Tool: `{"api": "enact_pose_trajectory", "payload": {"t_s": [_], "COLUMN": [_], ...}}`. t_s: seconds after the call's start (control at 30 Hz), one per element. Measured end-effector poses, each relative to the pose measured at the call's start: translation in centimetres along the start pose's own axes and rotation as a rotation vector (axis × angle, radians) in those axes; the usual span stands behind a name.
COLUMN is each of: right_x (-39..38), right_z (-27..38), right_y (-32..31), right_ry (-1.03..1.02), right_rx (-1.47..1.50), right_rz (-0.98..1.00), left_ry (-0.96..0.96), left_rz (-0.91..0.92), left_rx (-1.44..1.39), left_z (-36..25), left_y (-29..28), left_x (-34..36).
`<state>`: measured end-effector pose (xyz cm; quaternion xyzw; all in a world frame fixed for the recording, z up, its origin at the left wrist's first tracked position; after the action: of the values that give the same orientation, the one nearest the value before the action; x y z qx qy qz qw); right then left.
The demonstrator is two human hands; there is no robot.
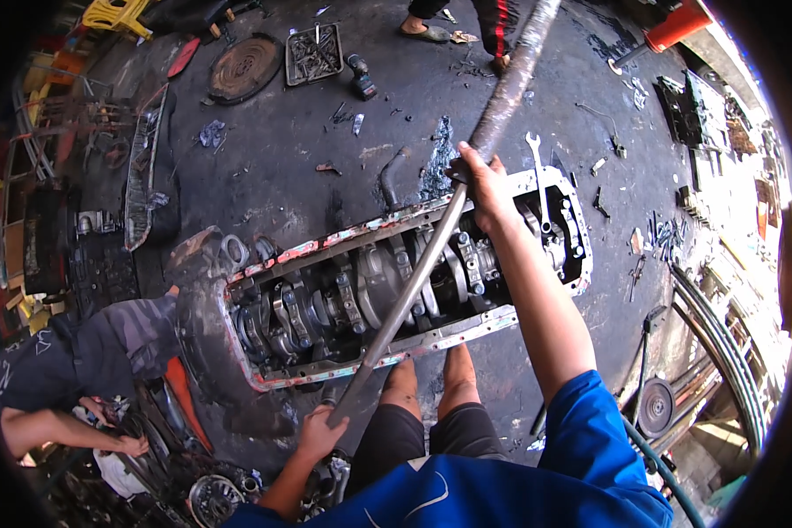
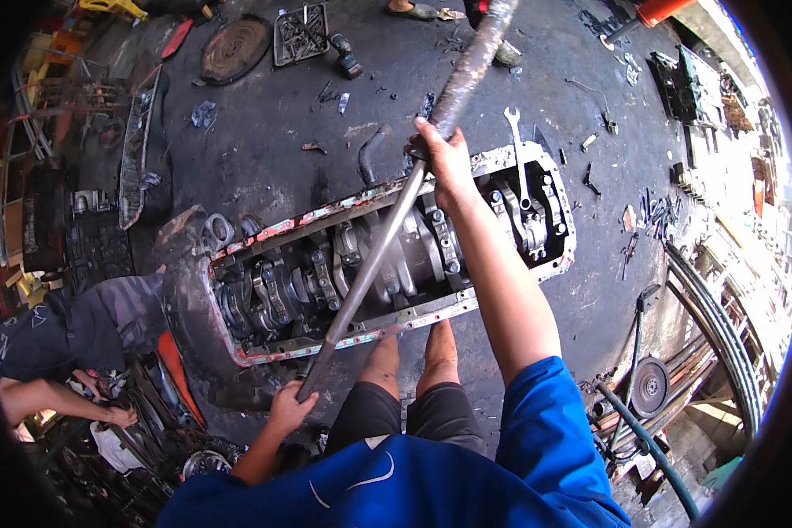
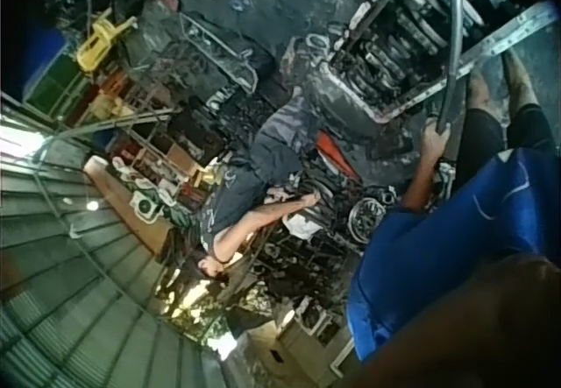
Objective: Assembling or inspecting components of a large internal combustion engine block in an outdoor mechanic area.
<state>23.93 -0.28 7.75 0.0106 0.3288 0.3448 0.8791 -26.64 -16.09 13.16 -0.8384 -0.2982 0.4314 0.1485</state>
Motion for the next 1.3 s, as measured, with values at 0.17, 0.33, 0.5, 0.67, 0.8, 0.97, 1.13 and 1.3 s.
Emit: {"api": "enact_pose_trajectory", "payload": {"t_s": [0.17, 0.33, 0.5, 0.67, 0.8, 0.97, 1.13, 1.3], "right_x": [-0.3, -1.4, -1.6, -5.9, -20.0, -39.0, -50.9, -55.9], "right_z": [-2.1, -4.5, -4.5, -4.5, -8.5, -11.9, -15.5, -24.5], "right_y": [-3.5, -7.0, -9.6, -13.8, -15.2, -24.2, -29.1, -32.1], "right_ry": [0.006, 0.107, 0.127, 0.075, 0.278, 0.769, 0.694, 0.807], "right_rx": [0.2, 0.081, -0.008, -0.347, -1.501, -1.468, -1.438, -1.284], "right_rz": [-0.145, -0.118, -0.146, -0.155, 0.321, 0.595, 0.277, 0.005], "left_ry": [-0.013, -0.143, -0.114, 0.009, 0.202, 0.497, 0.869, 1.003], "left_rz": [0.047, 0.19, 0.222, 0.443, 0.61, 0.818, 0.959, 1.141], "left_rx": [0.089, 0.153, 0.314, 0.503, 0.604, 0.75, 0.937, 0.999], "left_z": [7.4, 9.7, 10.5, 7.8, 4.6, -3.9, -11.4, -16.2], "left_y": [-2.7, -6.9, -10.1, -14.1, -15.7, -13.6, -4.1, 5.9], "left_x": [-8.2, -15.2, -18.1, -16.3, -11.0, 1.1, 12.1, 18.8]}}
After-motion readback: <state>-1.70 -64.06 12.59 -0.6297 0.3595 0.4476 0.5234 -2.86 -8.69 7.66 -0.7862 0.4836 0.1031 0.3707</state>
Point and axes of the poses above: each hand's wrist, its own x-axis towards the middle knuckle, its own y-axis out of the palm, z = x × y, the point moved 2 cm from there along x, towards the middle knuckle, and after that the axes turned 6 degrees about y, right-handed, at the moved point
